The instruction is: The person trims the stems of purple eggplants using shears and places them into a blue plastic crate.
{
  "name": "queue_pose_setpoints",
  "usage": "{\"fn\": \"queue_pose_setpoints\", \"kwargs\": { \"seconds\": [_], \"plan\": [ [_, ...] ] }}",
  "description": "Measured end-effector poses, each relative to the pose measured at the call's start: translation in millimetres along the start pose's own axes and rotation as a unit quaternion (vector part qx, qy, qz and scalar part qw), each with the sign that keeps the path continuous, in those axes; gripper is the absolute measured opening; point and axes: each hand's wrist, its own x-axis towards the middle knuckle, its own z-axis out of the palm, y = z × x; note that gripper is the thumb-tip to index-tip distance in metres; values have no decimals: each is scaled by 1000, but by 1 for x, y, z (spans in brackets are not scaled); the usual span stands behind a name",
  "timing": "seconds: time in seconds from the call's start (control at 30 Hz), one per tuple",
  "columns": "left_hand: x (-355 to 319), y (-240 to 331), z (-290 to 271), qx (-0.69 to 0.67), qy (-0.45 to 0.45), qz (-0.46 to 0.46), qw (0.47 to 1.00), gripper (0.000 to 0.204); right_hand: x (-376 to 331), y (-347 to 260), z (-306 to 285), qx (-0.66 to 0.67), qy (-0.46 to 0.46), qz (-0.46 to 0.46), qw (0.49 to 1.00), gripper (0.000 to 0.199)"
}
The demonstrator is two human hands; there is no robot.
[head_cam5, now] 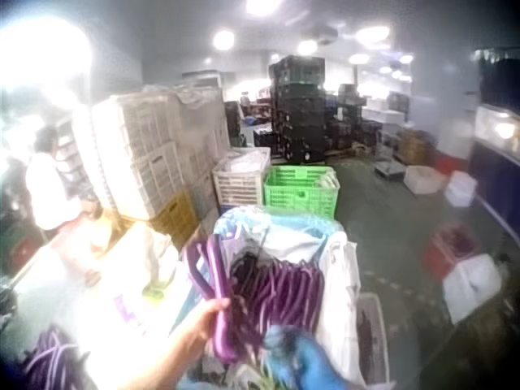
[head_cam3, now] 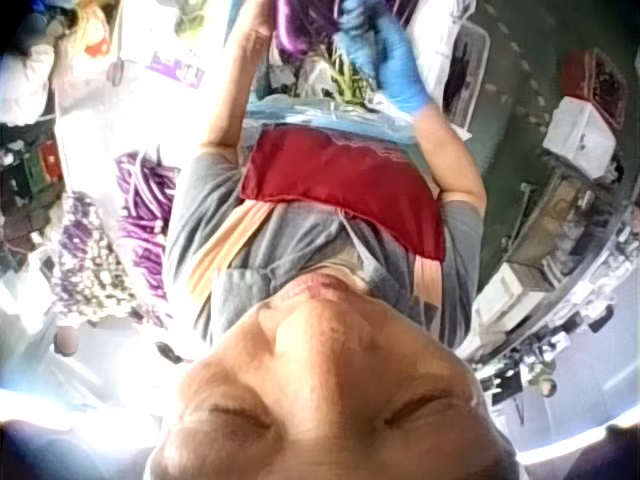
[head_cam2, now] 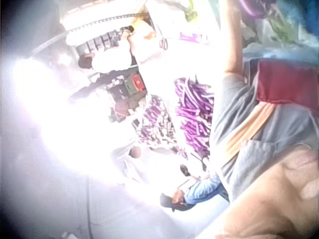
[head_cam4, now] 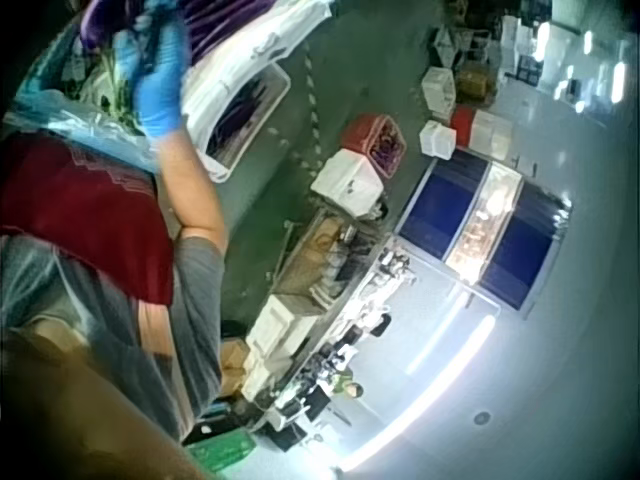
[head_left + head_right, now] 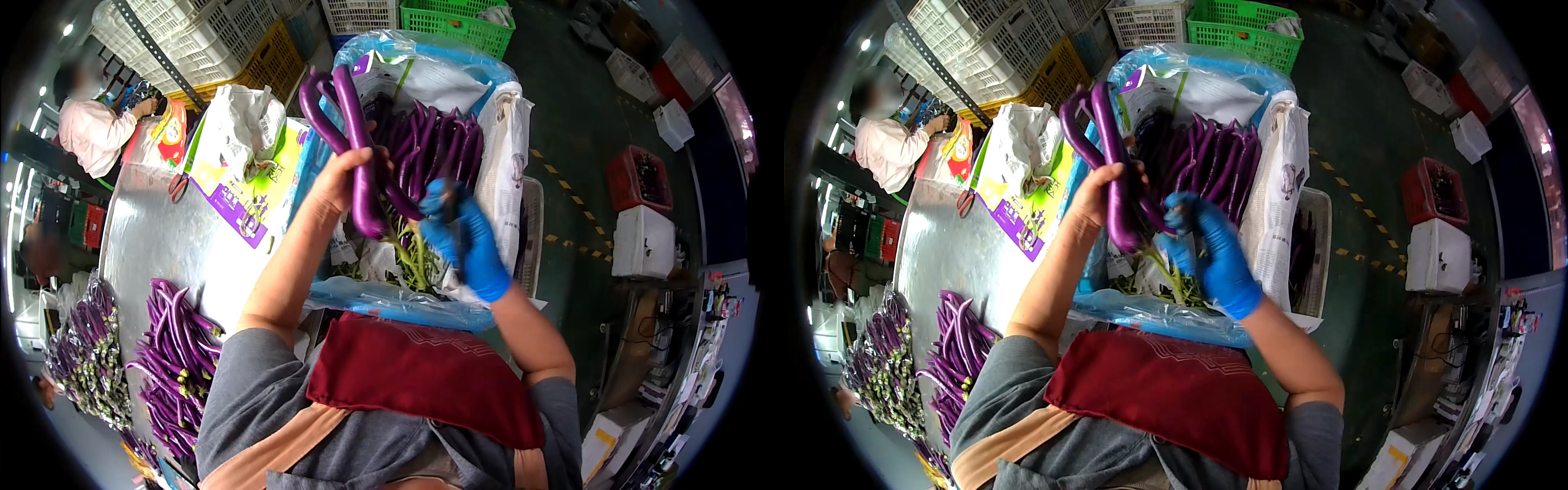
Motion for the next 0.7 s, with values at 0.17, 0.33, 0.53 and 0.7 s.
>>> {"fn": "queue_pose_setpoints", "kwargs": {
  "seconds": [0.17,0.33,0.53,0.7],
  "plan": [
    [2,24,5,-24,-107,-5,994,71,-13,-39,-63,-204,-151,150,956,35],
    [2,30,17,-21,-148,13,989,75,-33,-32,-88,-198,-254,299,898,39],
    [8,19,32,-36,-173,0,984,79,-22,-22,-75,-40,-169,426,888,29],
    [19,16,26,58,-90,21,994,54,-11,-16,-76,-479,-281,155,817,29]
  ]
}}
